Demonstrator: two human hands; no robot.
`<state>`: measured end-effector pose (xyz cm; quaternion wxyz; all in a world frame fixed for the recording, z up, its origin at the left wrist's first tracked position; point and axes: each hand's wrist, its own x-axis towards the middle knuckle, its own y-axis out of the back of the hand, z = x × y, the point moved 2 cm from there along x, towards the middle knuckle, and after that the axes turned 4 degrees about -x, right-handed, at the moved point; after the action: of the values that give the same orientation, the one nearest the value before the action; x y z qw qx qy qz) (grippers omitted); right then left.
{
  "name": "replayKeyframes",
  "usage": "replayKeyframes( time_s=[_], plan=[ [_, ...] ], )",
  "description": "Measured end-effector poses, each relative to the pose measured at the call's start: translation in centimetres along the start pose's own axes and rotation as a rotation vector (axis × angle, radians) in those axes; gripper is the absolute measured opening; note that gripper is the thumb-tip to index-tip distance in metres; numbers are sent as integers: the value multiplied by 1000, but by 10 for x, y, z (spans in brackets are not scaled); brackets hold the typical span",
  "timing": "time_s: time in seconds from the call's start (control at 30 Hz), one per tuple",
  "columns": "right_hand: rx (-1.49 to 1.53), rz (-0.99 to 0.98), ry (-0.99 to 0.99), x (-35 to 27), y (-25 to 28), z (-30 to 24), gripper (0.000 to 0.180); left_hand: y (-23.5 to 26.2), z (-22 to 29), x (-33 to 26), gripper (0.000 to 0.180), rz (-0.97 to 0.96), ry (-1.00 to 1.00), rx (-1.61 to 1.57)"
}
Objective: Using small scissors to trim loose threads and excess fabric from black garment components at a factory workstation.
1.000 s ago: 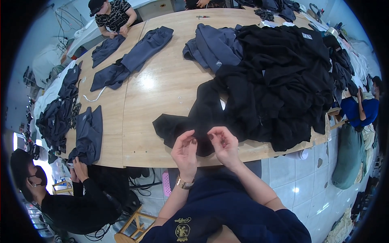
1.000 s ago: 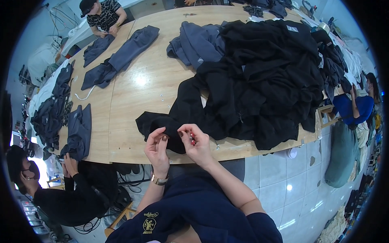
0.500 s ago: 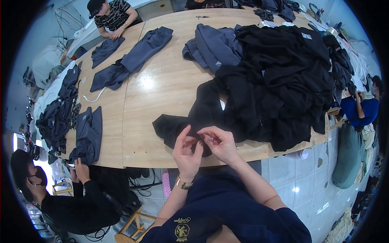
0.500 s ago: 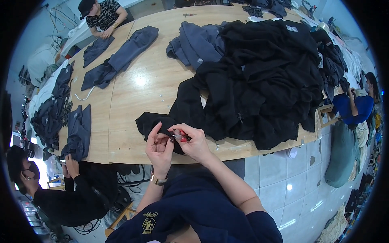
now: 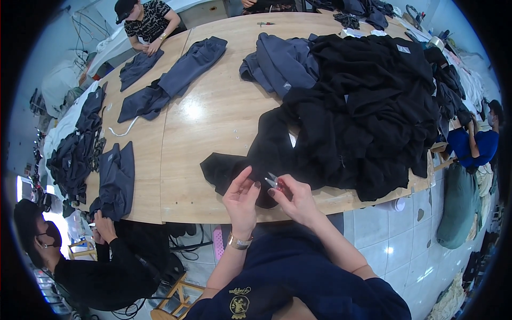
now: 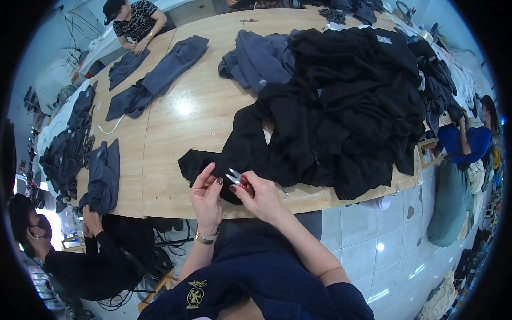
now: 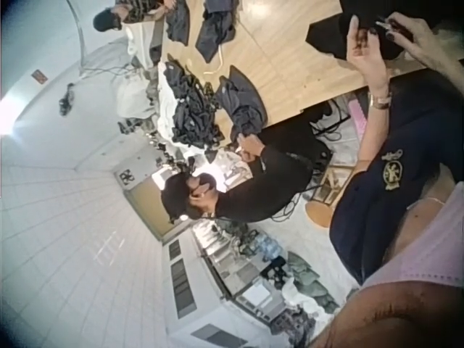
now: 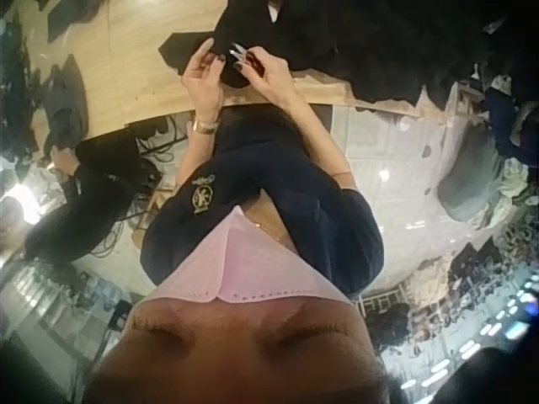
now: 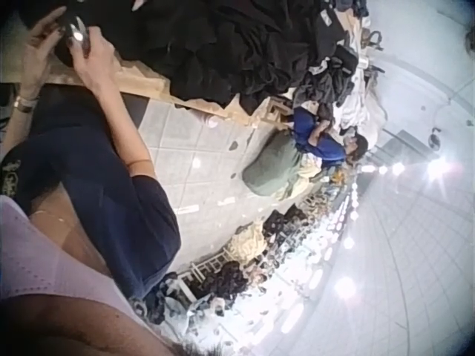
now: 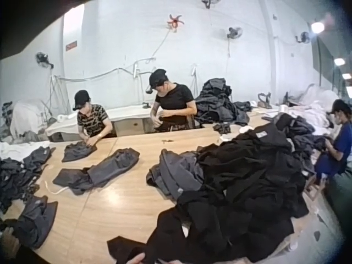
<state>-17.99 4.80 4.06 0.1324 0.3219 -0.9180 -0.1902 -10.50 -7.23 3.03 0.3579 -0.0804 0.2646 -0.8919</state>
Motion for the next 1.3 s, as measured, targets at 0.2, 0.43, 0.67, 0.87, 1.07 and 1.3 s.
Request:
replayKeyframes(
  time_s=[0.2,0.43,0.67,0.87,1.07,1.3],
  plan=[
    [-159,9,125,1,0,-1,26,-1,3,-1,39,-51,-44,25],
    [-182,-39,121,2,2,-5,26,-1,4,-4,38,-65,-85,126],
    [-179,-33,114,3,3,-8,25,-4,5,-6,38,-90,-93,127],
    [-189,-16,148,3,3,-7,25,-4,6,-6,37,-93,-100,164],
    [-171,-47,124,4,3,-5,26,-4,7,-6,36,-118,-89,163],
    [-135,-69,96,6,5,-4,25,-4,6,-4,35,-144,-94,175]
  ],
)
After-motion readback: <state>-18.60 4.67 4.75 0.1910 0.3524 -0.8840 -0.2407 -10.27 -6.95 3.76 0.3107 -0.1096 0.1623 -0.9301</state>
